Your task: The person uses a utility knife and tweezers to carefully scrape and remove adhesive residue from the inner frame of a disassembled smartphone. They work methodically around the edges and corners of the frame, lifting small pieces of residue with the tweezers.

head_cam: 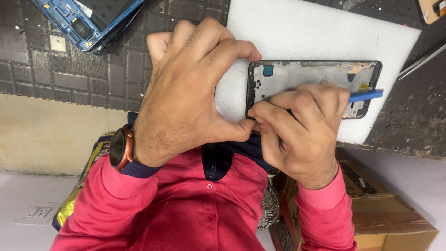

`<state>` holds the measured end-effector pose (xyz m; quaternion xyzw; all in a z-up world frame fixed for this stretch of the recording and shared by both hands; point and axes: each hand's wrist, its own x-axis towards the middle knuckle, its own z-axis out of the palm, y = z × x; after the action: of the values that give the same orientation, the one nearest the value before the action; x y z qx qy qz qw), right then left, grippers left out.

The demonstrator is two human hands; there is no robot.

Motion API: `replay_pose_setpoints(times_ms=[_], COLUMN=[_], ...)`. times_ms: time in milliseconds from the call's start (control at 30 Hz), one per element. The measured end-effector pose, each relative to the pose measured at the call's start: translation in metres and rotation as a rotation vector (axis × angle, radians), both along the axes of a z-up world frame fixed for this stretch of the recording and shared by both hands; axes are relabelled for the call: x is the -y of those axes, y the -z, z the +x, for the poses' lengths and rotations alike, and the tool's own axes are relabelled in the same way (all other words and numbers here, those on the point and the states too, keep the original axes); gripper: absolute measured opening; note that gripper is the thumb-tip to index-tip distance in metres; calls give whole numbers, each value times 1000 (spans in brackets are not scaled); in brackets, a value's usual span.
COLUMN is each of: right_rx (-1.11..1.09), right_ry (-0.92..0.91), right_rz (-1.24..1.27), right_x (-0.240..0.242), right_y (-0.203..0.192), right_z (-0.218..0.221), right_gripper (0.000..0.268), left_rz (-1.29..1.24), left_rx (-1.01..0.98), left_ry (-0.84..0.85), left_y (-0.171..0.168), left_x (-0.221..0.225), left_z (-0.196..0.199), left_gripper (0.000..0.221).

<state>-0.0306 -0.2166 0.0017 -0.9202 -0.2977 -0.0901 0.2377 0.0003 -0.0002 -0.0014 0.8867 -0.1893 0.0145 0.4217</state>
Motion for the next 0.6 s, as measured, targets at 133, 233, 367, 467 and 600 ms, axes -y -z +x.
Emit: replay_pose_setpoints(times_ms=[133,233,367,467,600], right_rx=[-7,-15,14,12,5], right_ry=[-22,-4,15,8,-17], right_rz=[-25,5,21,19,1], right_x=[0,-1,-1,0,1], right_y=[-2,-1,4,4,2], right_z=[2,2,-1,-1,1], right_gripper=[22,21,20,20,21], left_rz=[-3,-3,-16,-15,-8], left_rx=[5,-1,-1,2,-6], left_ry=[3,4,-2,-2,5], left_y=[0,-2,-3,-3,-1], left_x=[1,0,0,1,0], left_z=[1,1,2,2,2], left_gripper=[74,75,74,74,74])
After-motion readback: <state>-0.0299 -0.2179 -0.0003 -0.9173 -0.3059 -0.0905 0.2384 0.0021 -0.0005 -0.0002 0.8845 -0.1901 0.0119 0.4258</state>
